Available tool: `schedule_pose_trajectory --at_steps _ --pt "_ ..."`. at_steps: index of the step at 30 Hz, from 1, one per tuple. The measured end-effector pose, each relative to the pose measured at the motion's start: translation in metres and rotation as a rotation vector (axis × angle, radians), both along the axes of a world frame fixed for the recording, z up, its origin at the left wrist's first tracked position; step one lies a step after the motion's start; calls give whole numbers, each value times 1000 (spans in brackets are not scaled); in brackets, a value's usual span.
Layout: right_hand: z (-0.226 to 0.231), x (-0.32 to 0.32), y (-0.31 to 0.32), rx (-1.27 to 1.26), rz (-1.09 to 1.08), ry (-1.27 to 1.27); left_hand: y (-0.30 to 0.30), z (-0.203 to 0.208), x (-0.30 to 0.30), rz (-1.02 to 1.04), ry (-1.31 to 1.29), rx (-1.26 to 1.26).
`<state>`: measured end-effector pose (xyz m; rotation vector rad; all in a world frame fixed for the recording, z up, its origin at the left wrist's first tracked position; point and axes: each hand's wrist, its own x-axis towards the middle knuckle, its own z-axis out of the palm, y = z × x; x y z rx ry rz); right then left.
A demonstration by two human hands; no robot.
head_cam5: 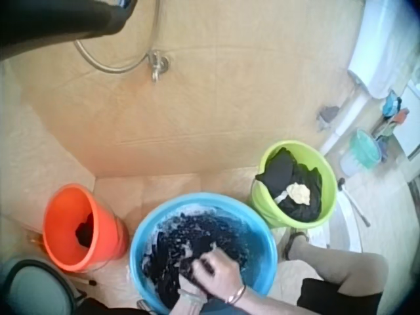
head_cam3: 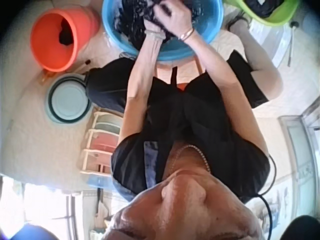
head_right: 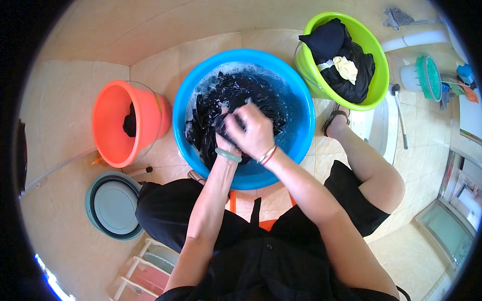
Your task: The person hand-washes dark-colored clothes in a blue basin filled with soapy water. They scrub and rinse each item individually, then transfer the washed clothes into a green bucket. The person also pours water from an orange bucket into the blue basin during the process.
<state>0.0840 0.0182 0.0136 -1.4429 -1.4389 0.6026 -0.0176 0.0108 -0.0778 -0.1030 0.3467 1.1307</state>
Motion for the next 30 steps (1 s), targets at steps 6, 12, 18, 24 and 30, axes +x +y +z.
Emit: schedule_pose_trajectory --at_steps 6,12,18,24,30 --pt "-98 80 27 -514 -239 79 25 18 8 -110 1238 36" --pt "-159 97 -15 -516 -77 -309 19 -13 -22 -769 1907 393" --pt "-177 80 -15 -1003 128 -899 4 -36 -13 -1061 1880 269" --pt "-94 75 18 -876 -33 -613 -10 -17 0 -219 1829 180" --pt "13 76 11 -461 38 42 -20 68 26 -251 719 -720"
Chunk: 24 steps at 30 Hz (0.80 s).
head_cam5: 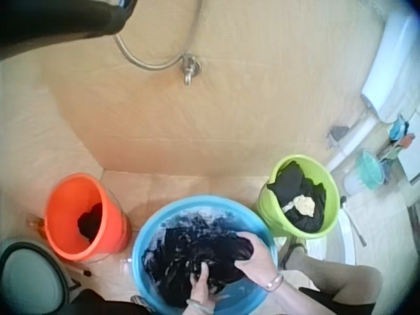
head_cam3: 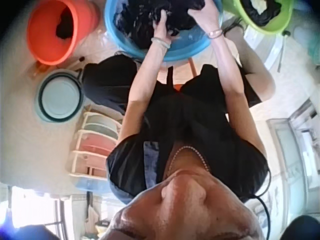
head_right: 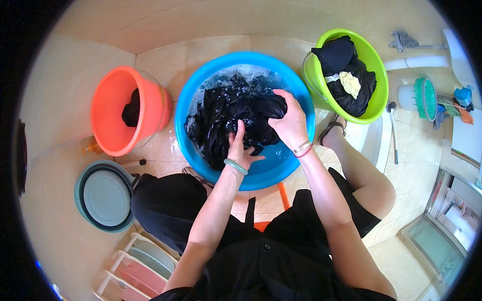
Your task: The person hand-washes dark-colored clothes in a blue basin filled with soapy water. They scrub and rinse each item individually, then transfer the washed clothes into a green bucket. The person also pours water from an orange bucket into the blue basin during the process.
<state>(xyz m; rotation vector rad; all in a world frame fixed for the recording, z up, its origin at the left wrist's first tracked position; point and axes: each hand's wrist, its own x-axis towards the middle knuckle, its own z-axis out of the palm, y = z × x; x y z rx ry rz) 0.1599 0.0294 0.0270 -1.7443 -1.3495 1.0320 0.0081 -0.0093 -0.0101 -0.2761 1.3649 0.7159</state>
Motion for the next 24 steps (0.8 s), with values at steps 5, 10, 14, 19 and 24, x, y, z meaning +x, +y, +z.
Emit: schedule_pose_trajectory --at_steps 5,10,14,19,24 --pt "77 -22 -29 75 78 185 -6 -6 -2 101 -699 269" --pt "129 -33 -76 111 343 86 10 -27 -9 158 -723 413" --pt "150 -24 -97 79 558 139 5 -37 -8 133 -783 317" --pt "172 -8 -69 94 583 140 -30 -103 -24 229 -607 148" --pt "93 49 3 105 155 77 -25 -8 -8 296 -514 50"
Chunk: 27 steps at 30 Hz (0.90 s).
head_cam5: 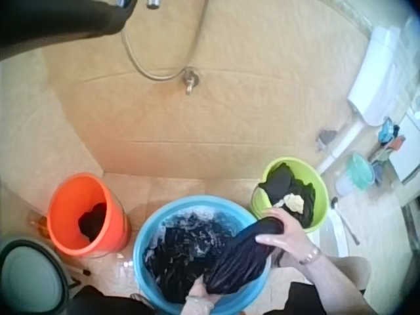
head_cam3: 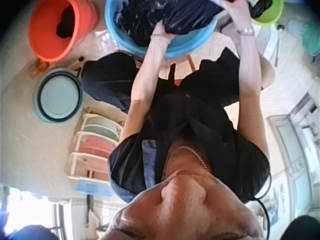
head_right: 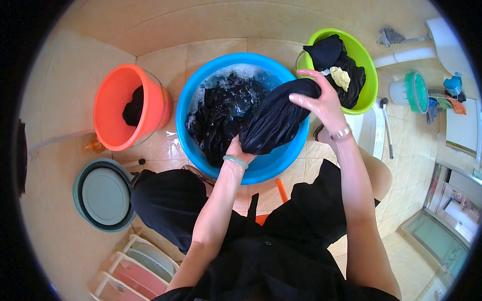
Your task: The person hand-washes dark-colored clothes in a blue basin filled with soapy water. They scrub and rinse each item individually, then transfer the washed clothes into a green bucket. The person also pours water from an orange bucket into the blue basin during the process.
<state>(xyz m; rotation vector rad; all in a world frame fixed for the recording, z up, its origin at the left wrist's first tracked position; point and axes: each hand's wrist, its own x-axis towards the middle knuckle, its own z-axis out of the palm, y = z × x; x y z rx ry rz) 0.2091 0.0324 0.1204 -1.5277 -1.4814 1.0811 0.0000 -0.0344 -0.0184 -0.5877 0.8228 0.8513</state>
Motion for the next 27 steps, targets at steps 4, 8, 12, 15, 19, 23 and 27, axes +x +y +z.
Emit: schedule_pose_trajectory --at_steps 4,8,12,15,19,23,27 --pt "-130 13 -6 -435 -246 485 4 52 19 20 -92 27" --pt "-139 -53 -51 -591 -70 1155 -16 53 15 43 -260 173" --pt "-124 -70 -53 -589 -88 1438 -33 50 -3 -61 -292 111" --pt "-110 -69 -44 -601 -104 1527 -36 46 -16 -243 -115 306" --pt "-107 -58 -24 -617 -170 1295 -22 75 -19 -295 456 698" --pt "-119 -47 -9 -640 -102 1020 -12 93 -21 -761 1078 1120" --pt "-114 -61 4 -533 -109 599 -5 107 -17 -1321 1322 1010"
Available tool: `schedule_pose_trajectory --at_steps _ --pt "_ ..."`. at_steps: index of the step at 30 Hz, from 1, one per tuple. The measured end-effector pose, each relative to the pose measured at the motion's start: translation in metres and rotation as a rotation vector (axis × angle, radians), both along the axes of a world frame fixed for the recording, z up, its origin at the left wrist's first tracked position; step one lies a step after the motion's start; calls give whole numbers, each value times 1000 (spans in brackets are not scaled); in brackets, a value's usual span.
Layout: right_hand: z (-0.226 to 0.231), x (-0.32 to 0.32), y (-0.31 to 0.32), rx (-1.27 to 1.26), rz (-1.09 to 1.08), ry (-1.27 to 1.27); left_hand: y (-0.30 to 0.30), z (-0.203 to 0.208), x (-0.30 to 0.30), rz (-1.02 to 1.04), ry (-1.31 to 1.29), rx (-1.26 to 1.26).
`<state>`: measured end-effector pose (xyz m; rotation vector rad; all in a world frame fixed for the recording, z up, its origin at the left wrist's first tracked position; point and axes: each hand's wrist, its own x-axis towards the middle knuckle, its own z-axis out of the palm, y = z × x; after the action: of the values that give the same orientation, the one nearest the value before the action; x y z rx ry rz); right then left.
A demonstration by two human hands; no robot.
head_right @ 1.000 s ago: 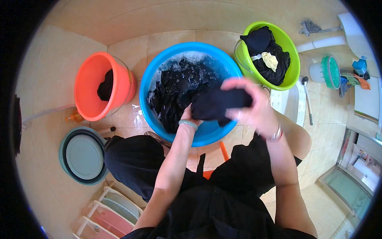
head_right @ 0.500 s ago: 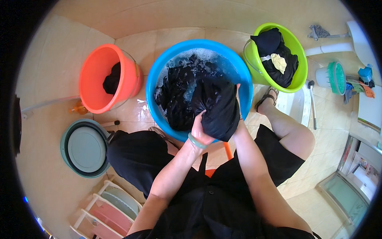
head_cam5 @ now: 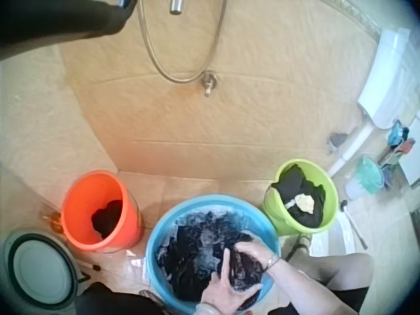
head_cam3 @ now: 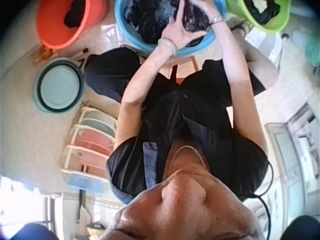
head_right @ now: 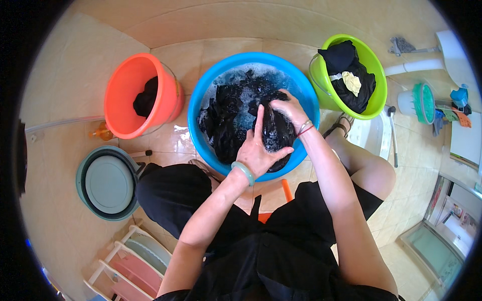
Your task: The person hand-washes dark-colored clothes in a blue basin filled with soapy water. They scrub and rinse each item individually, then transfer the washed clothes into a green bucket. The person also pours water from an orange bucket into the blue basin during the process.
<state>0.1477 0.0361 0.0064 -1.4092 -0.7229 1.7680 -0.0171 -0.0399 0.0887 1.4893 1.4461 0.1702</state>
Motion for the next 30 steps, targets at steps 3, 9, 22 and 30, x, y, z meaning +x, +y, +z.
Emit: schedule_pose_trajectory --at_steps 3,9,22,30 --pt "5 -13 1 157 144 -426 -5 -27 4 -42 74 26" --pt "-6 -40 -11 269 293 -1119 -6 -89 5 48 -46 -45" --pt "-43 27 -10 41 -65 320 -7 -52 -11 775 -1685 -1190" --pt "-7 -29 -25 245 -121 1200 -35 -31 13 896 -2170 -1334"
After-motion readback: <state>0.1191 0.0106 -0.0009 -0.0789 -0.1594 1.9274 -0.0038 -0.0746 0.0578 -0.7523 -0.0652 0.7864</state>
